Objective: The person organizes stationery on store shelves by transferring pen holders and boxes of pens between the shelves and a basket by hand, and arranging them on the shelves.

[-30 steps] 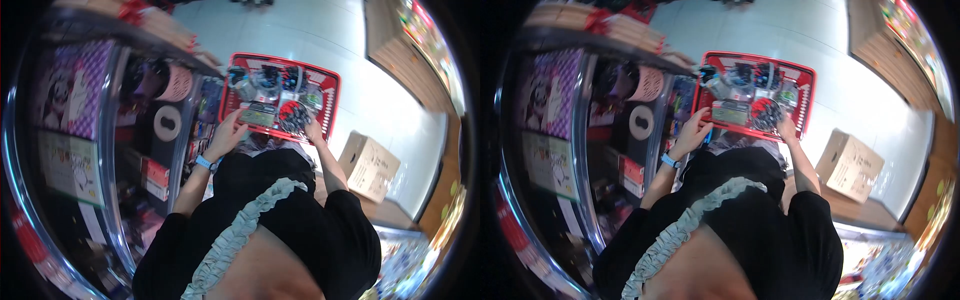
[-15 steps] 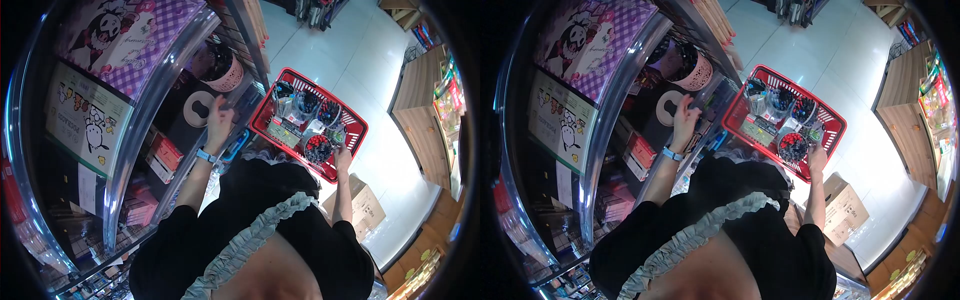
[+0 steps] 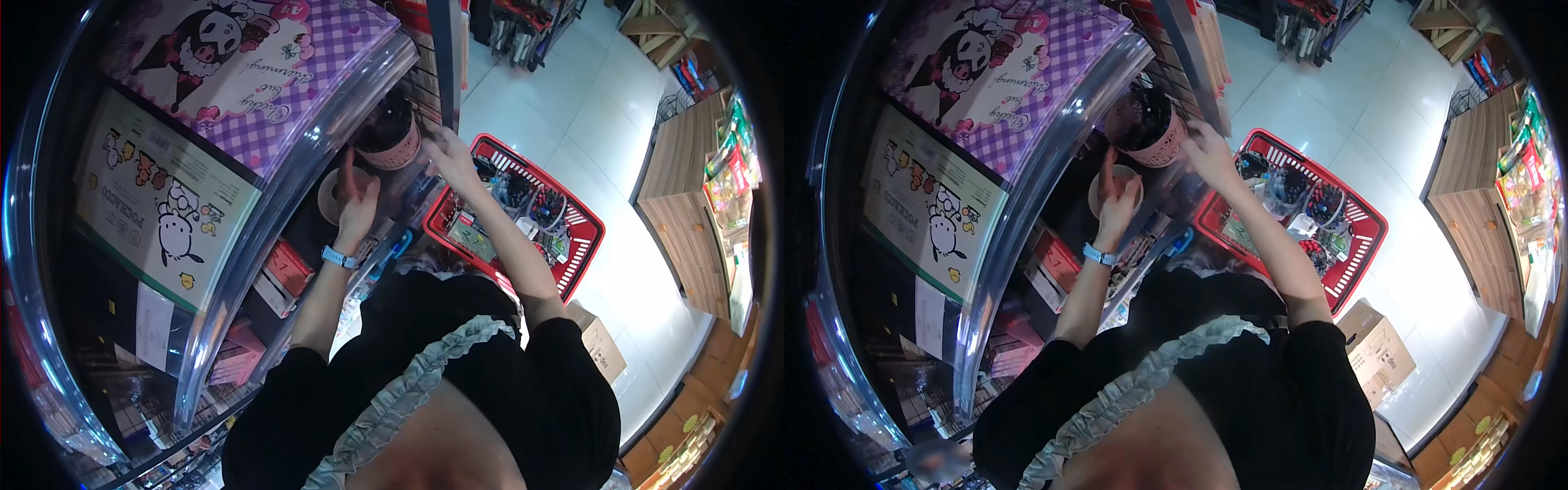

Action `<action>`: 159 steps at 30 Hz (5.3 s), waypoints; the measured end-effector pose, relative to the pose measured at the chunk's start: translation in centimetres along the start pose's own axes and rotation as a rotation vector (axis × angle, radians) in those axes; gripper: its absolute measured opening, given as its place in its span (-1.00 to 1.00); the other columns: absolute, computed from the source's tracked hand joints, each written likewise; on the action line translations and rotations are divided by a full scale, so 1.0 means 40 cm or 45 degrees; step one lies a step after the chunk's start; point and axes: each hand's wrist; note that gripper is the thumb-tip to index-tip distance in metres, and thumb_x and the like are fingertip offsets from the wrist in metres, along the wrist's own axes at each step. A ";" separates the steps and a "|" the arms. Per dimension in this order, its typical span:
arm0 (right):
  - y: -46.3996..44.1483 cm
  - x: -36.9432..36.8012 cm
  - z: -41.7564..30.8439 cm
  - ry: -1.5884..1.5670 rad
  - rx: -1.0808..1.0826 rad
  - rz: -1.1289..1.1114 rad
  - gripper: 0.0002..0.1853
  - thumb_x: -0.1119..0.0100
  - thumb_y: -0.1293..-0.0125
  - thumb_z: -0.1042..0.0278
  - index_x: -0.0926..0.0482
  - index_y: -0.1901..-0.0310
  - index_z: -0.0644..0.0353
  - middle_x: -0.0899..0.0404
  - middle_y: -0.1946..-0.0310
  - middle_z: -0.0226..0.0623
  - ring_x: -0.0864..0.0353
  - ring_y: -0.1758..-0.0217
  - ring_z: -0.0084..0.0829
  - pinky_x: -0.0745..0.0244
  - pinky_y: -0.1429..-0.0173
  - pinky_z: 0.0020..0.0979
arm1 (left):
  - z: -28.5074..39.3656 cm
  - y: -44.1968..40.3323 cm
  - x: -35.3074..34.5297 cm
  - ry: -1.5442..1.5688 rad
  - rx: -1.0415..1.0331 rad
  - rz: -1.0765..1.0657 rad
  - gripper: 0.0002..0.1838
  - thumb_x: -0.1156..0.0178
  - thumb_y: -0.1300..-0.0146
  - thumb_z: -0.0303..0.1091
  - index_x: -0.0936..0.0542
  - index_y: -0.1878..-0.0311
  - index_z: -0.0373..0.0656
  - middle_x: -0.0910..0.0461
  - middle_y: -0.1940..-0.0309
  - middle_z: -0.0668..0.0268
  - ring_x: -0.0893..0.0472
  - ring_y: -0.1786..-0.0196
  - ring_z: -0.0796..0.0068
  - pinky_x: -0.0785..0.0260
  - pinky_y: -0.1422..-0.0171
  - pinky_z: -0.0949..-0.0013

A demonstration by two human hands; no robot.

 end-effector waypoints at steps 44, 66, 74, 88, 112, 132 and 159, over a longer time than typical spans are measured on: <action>-0.076 -0.024 0.043 0.521 0.169 0.050 -0.65 -0.06 -0.20 0.30 -0.39 0.08 0.39 -0.59 0.55 -0.04 -0.65 0.49 -0.19 -0.55 0.32 -0.21 | 0.009 0.032 -0.006 0.198 0.170 -0.141 -0.23 -0.19 -0.19 -0.47 -0.07 -0.44 -0.26 -0.36 -0.22 0.08 -0.63 0.07 0.41 -0.53 0.08 0.41; 0.344 0.292 0.122 0.206 -0.355 0.039 -0.54 0.02 -0.19 0.38 -0.37 -0.17 0.26 -0.58 0.54 -0.11 -0.63 0.59 -0.37 -0.54 0.36 -0.35 | -0.002 0.113 -0.170 0.233 0.165 -0.818 -0.66 -0.16 -0.28 -0.40 -0.50 -0.10 -0.28 -0.63 0.12 0.16 -0.63 0.13 0.45 -0.46 0.00 0.39; 0.368 0.268 0.364 0.327 -0.557 0.090 -0.61 0.06 -0.28 0.44 -0.29 -0.13 0.33 -0.58 0.61 -0.18 -0.59 0.66 -0.42 -0.47 0.60 -0.45 | 0.045 0.145 -0.224 0.021 0.139 -1.062 -0.46 -0.22 -0.22 -0.31 -0.38 -0.25 -0.25 -0.59 0.02 0.09 -0.65 0.19 0.32 -0.47 0.07 0.32; 0.413 0.243 0.404 0.958 -0.346 0.203 -0.33 -0.14 -0.09 0.28 -0.27 -0.31 0.12 -0.61 0.45 -0.01 -0.64 0.31 0.02 -0.50 0.14 -0.09 | -0.033 0.144 -0.203 -0.236 0.150 -1.176 -0.37 -0.24 -0.20 -0.20 -0.35 -0.31 -0.23 -0.55 -0.08 0.04 -0.66 0.12 0.28 -0.48 0.01 0.27; 0.321 0.306 0.240 0.461 -0.119 0.409 -0.68 -0.08 -0.15 0.40 -0.59 0.04 0.21 -0.66 0.44 -0.13 -0.67 0.37 -0.22 -0.53 0.20 -0.31 | -0.099 0.065 -0.116 0.067 0.193 -0.850 -0.51 -0.16 -0.28 -0.32 -0.38 -0.26 -0.23 -0.55 -0.06 0.14 -0.61 0.13 0.50 -0.45 0.01 0.40; -0.283 -0.206 -0.107 0.159 -0.302 -0.240 -0.65 -0.01 -0.33 0.36 -0.38 -0.08 0.39 -0.63 0.43 -0.17 -0.64 0.57 -0.43 -0.52 0.49 -0.48 | -0.183 -0.149 0.106 0.506 0.074 -0.159 -0.56 -0.13 -0.38 -0.27 -0.38 -0.24 -0.24 -0.63 0.08 0.18 -0.62 -0.02 0.37 -0.50 0.03 0.32; -0.290 -0.209 -0.014 0.273 0.009 -0.236 -0.67 0.09 -0.38 0.36 -0.37 -0.06 0.41 -0.63 0.46 -0.14 -0.66 0.57 -0.40 -0.53 0.53 -0.46 | -0.209 -0.160 0.147 0.570 0.184 -0.133 -0.62 -0.19 -0.34 -0.28 -0.48 -0.15 -0.23 -0.63 0.06 0.19 -0.64 0.04 0.39 -0.50 0.05 0.37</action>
Point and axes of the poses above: each hand's wrist, its own y-axis away from the middle knuckle, its own x-axis out of the back of the hand, z = x × y
